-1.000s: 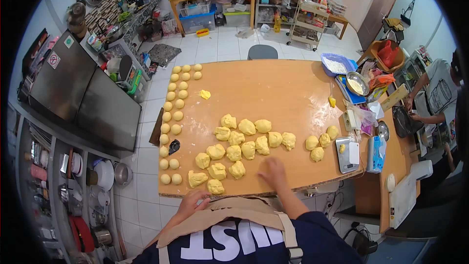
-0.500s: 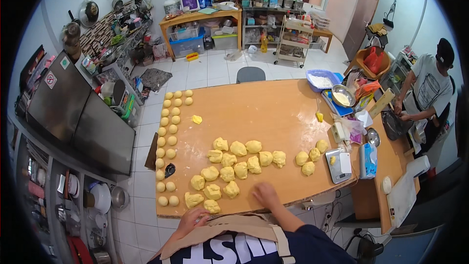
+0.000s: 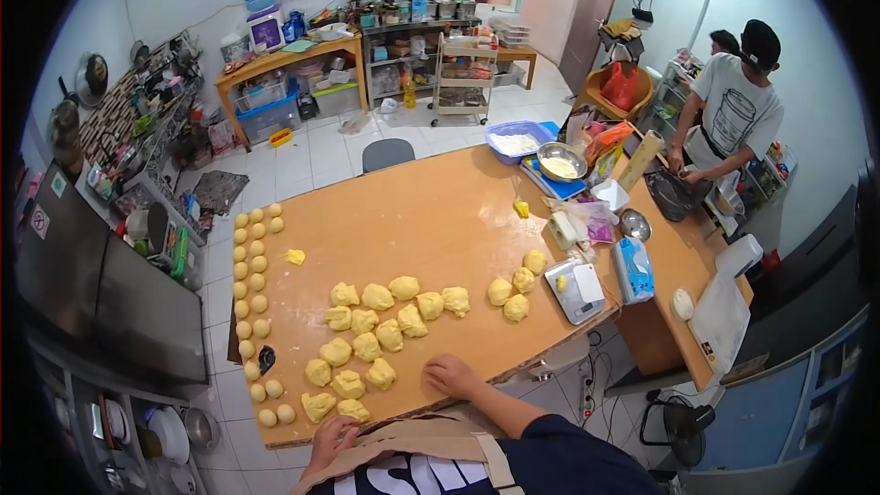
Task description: The person shapes portions of dough into balls by hand and arranges them in rows on the table.
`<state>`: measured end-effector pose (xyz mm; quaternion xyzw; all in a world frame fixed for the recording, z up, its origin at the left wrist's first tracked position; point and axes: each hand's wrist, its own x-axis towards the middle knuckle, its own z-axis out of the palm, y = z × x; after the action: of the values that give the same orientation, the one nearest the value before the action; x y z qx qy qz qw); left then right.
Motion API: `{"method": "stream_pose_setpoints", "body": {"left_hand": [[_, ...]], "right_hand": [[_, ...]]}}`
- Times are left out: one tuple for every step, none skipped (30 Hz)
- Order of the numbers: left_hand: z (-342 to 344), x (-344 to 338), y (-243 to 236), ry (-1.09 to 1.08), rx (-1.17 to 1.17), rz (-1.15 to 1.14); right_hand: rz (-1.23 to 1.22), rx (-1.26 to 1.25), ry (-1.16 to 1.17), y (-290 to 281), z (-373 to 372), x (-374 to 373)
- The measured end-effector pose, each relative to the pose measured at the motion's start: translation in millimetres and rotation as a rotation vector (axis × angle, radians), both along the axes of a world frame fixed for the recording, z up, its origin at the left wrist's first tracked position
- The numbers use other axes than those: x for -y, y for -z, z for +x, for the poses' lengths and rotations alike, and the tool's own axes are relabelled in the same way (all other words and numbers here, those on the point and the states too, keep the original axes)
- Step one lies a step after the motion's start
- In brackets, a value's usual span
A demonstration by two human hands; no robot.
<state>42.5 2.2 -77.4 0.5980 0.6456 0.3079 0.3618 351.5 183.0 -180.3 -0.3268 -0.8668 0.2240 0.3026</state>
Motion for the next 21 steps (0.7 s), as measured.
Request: {"method": "stream_pose_setpoints", "body": {"left_hand": [[0.4, -2.7, -3.5, 0.040, -0.035, 0.016], [1.5, -6.1, -3.5, 0.073, -0.074, 0.032], [4.7, -4.8, 5.8, 0.021, 0.017, 0.065], [4.8, -2.6, 16.3, 0.020, 0.016, 0.066], [4.9, 0.8, 23.7, -0.030, 0.089, -0.028], [5.0, 4.5, 31.2, -0.081, 0.162, -0.122], [13.8, -1.4, 25.5, -0.081, 0.163, -0.127], [22.6, -10.1, 11.4, -0.021, 0.083, -0.027], [31.5, -18.0, -0.5, 0.039, 0.003, 0.071], [38.4, -21.7, -9.9, 0.025, -0.002, 0.060], [46.5, -26.6, -17.6, 0.053, -0.042, 0.104], [50.7, -28.7, -22.3, 0.081, -0.083, 0.146], [52.3, -32.2, -22.0, 0.103, -0.115, 0.145], [52.7, -32.9, -19.0, 0.085, -0.114, 0.141], [52.6, -32.3, -15.1, 0.057, -0.064, 0.074], [52.7, -30.3, -12.2, 0.029, -0.013, 0.006], [53.6, -27.9, -11.3, 0.016, -0.012, 0.000], [54.3, -25.9, -11.0, -0.015, 0.024, -0.020], [55.1, -22.4, -10.9, -0.048, 0.059, -0.040], [56.6, -20.0, -10.2, -0.063, 0.059, -0.046], [58.7, -21.2, -10.0, -0.052, 0.084, -0.044]], "right_hand": [[0.019, -0.011, -0.060, 12.3, 22.4, -0.9], [0.037, -0.024, -0.127, 12.5, 36.5, -5.2], [0.041, -0.023, -0.122, 13.4, 47.0, -12.0], [-0.006, 0.134, -0.044, 7.2, 53.8, -20.9], [-0.056, 0.291, 0.032, -0.3, 58.2, -28.3], [-0.059, 0.290, 0.024, -2.4, 49.8, -37.6], [-0.128, 0.227, 0.133, -0.7, 35.0, -46.7], [-0.200, 0.161, 0.233, -0.1, 18.8, -50.0], [-0.210, 0.162, 0.223, -0.5, 9.4, -44.6], [-0.214, 0.168, 0.210, -3.7, -2.0, -33.5], [-0.214, 0.176, 0.195, -3.9, -7.2, -26.6], [-0.220, 0.177, 0.178, -0.6, -1.4, -19.7], [-0.067, 0.094, -0.032, 7.8, 15.4, -15.0], [0.083, 0.008, -0.244, 14.8, 33.5, -15.2], [0.080, 0.009, -0.263, 18.8, 54.5, -22.8], [-0.062, 0.009, -0.276, 20.8, 74.9, -32.3], [-0.139, 0.011, -0.285, 17.4, 76.3, -39.4], [-0.213, 0.013, -0.294, 13.8, 77.1, -47.9], [-0.180, 0.134, -0.111, 0.5, 63.1, -57.5], [-0.142, 0.256, 0.071, -9.3, 48.4, -62.9], [-0.145, 0.258, 0.067, -11.8, 33.0, -61.6]]}}
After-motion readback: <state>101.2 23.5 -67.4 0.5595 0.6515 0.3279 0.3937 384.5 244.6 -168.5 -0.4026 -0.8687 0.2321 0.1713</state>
